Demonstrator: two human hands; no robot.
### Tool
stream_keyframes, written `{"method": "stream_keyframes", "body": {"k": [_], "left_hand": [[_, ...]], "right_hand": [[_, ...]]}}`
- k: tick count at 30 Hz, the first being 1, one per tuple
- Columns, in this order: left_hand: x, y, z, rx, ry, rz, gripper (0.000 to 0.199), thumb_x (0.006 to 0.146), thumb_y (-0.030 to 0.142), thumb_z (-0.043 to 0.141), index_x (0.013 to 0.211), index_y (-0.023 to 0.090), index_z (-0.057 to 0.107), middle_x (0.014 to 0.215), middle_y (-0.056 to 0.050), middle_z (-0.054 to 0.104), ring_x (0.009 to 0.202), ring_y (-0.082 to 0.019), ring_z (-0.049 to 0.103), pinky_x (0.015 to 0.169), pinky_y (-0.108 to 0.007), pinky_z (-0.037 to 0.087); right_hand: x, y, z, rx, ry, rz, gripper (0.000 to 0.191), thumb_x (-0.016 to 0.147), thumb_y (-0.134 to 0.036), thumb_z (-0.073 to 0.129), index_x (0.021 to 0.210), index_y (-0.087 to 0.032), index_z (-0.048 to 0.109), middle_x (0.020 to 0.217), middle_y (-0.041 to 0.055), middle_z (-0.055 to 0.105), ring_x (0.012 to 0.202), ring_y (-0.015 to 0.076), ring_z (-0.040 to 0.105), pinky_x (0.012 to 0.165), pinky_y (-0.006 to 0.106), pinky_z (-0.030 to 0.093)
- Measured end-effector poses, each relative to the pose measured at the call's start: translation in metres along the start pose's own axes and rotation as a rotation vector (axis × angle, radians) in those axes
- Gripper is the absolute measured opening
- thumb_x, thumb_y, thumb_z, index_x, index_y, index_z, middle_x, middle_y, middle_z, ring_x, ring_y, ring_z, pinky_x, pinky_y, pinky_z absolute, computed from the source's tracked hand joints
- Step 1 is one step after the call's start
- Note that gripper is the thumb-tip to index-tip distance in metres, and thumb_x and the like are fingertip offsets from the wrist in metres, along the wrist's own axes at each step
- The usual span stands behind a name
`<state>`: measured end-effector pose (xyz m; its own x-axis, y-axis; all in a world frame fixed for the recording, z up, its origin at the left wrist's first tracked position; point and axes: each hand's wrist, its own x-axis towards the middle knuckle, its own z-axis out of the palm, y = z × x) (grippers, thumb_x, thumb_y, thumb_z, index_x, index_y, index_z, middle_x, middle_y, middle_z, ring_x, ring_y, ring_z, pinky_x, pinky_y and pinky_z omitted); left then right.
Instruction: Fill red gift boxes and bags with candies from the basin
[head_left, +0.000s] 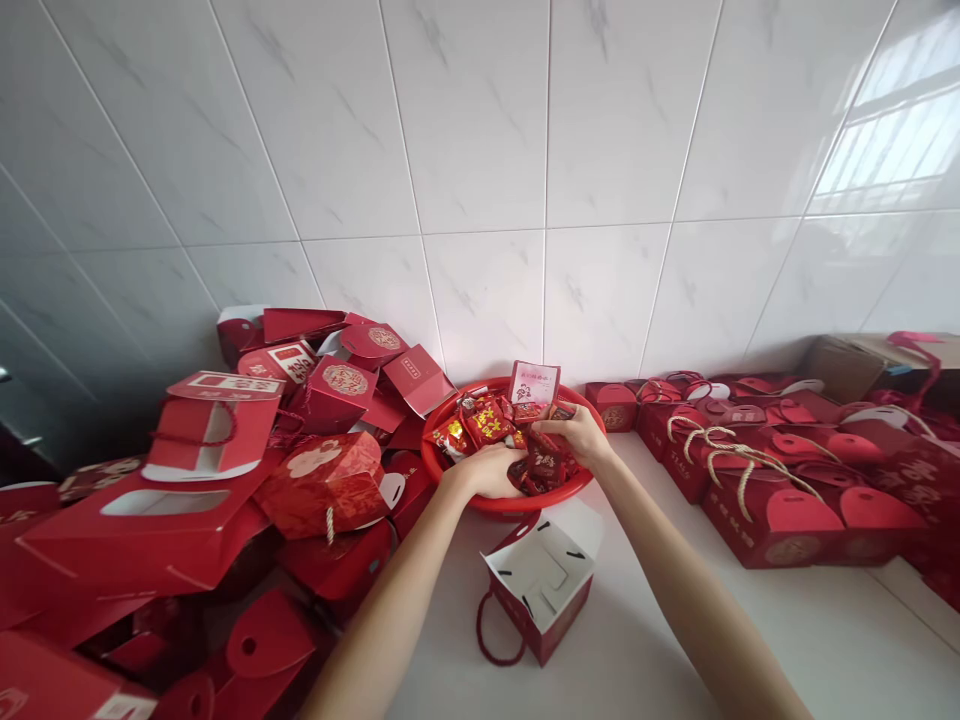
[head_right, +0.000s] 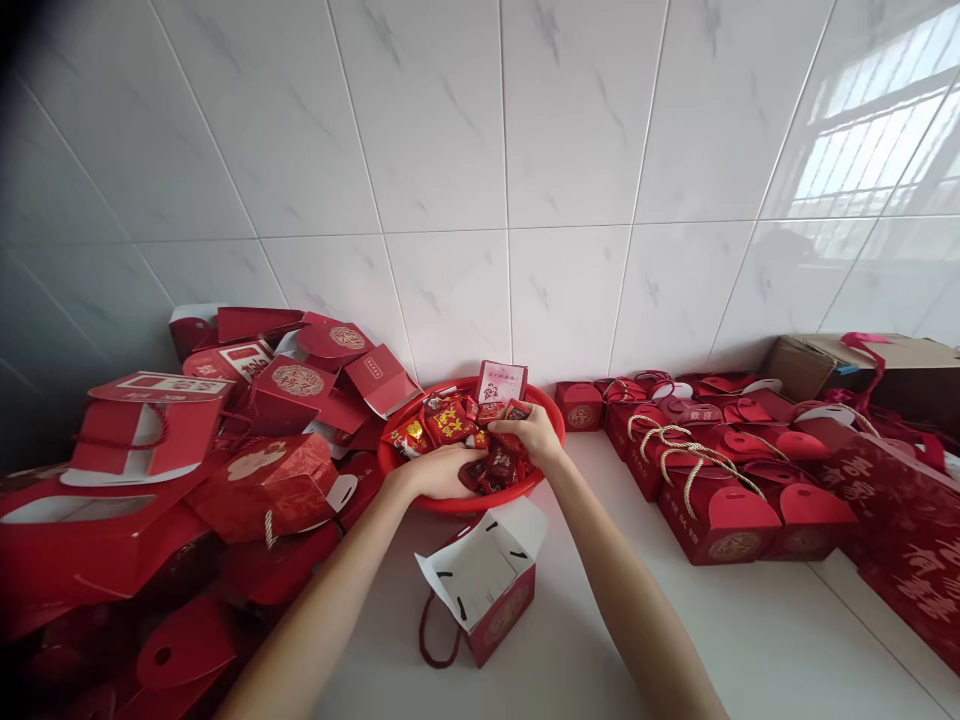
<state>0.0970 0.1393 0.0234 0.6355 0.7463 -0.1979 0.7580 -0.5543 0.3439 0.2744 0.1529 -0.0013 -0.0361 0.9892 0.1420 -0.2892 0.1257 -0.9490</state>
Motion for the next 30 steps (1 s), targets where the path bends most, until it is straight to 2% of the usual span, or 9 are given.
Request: {"method": "stream_keyframes", "body": {"k": [4,7,9,11,15,18,23,27,30], "left_hand": [[0.006,0.005,0.002,0.047,-0.060,-0.046,0.046,0.079,0.037,0.069,0.123,0.025,0.068,0.137,-0.012,0.062,0.130,-0.033,0.056,0.107,-0.042,0.046],[0.008,0.011,0.002,0.082,-0.100,-0.103,0.050,0.082,0.039,0.065,0.131,0.028,0.063,0.146,-0.014,0.053,0.133,-0.035,0.053,0.106,-0.046,0.048],[0.009,0.014,0.002,0.109,-0.126,-0.137,0.052,0.082,0.037,0.065,0.133,0.029,0.061,0.147,-0.015,0.050,0.129,-0.036,0.056,0.103,-0.047,0.050],[0.009,0.016,0.002,0.113,-0.120,-0.144,0.049,0.081,0.034,0.065,0.130,0.027,0.063,0.144,-0.016,0.053,0.126,-0.036,0.059,0.099,-0.046,0.051],[0.007,0.016,0.004,0.071,-0.078,-0.105,0.040,0.079,0.024,0.063,0.119,0.024,0.069,0.125,-0.015,0.068,0.119,-0.035,0.063,0.093,-0.042,0.053],[0.008,0.013,0.007,0.014,-0.067,-0.066,0.033,0.080,0.025,0.063,0.111,0.026,0.073,0.117,-0.012,0.073,0.112,-0.033,0.066,0.093,-0.041,0.052],[0.013,0.003,0.011,-0.076,-0.034,-0.021,0.028,0.074,0.030,0.070,0.102,0.029,0.076,0.107,-0.007,0.077,0.101,-0.028,0.071,0.088,-0.035,0.053],[0.018,-0.002,0.013,-0.099,-0.029,-0.052,0.036,0.066,0.027,0.073,0.103,0.028,0.075,0.106,-0.007,0.076,0.096,-0.028,0.071,0.083,-0.034,0.055],[0.018,-0.001,0.015,-0.073,-0.021,-0.088,0.041,0.065,0.022,0.071,0.105,0.027,0.074,0.111,-0.010,0.075,0.101,-0.032,0.070,0.084,-0.038,0.054]], "right_hand": [[0.002,0.002,-0.003,-0.029,0.057,-0.012,0.034,0.053,-0.039,0.088,0.059,-0.017,0.063,0.058,0.0001,0.064,0.046,0.0080,0.047,0.040,0.021,0.031],[0.003,0.003,-0.004,-0.021,0.033,0.007,0.036,0.061,-0.045,0.084,0.061,-0.017,0.062,0.054,-0.0007,0.060,0.041,0.0055,0.036,0.036,0.022,0.022],[0.005,0.003,-0.004,0.048,0.026,0.036,0.033,0.060,-0.041,0.085,0.069,-0.018,0.064,0.054,-0.0021,0.059,0.042,0.0071,0.041,0.037,0.021,0.028],[0.006,0.003,-0.004,0.115,0.022,0.062,0.034,0.056,-0.038,0.087,0.075,-0.020,0.065,0.059,-0.0013,0.063,0.050,0.0116,0.054,0.044,0.023,0.042],[0.007,0.004,-0.004,0.157,-0.001,0.060,0.035,0.052,-0.038,0.089,0.067,-0.021,0.062,0.070,0.0005,0.068,0.067,0.0182,0.068,0.068,0.030,0.058],[0.006,0.004,-0.006,0.163,-0.026,0.053,0.035,0.053,-0.037,0.090,0.074,-0.021,0.067,0.076,0.0011,0.069,0.069,0.0169,0.067,0.073,0.031,0.058],[0.003,0.002,-0.007,0.054,-0.005,0.026,0.038,0.059,-0.044,0.088,0.079,-0.018,0.071,0.069,0.0000,0.066,0.054,0.0105,0.054,0.053,0.026,0.045],[0.001,-0.003,-0.004,0.113,0.057,0.041,0.037,0.057,-0.042,0.088,0.081,-0.019,0.073,0.087,0.0042,0.074,0.073,0.0169,0.066,0.058,0.025,0.048],[0.000,-0.005,-0.003,0.143,0.064,0.057,0.034,0.059,-0.042,0.086,0.079,-0.019,0.072,0.086,0.0042,0.074,0.080,0.0194,0.068,0.061,0.026,0.051]]}}
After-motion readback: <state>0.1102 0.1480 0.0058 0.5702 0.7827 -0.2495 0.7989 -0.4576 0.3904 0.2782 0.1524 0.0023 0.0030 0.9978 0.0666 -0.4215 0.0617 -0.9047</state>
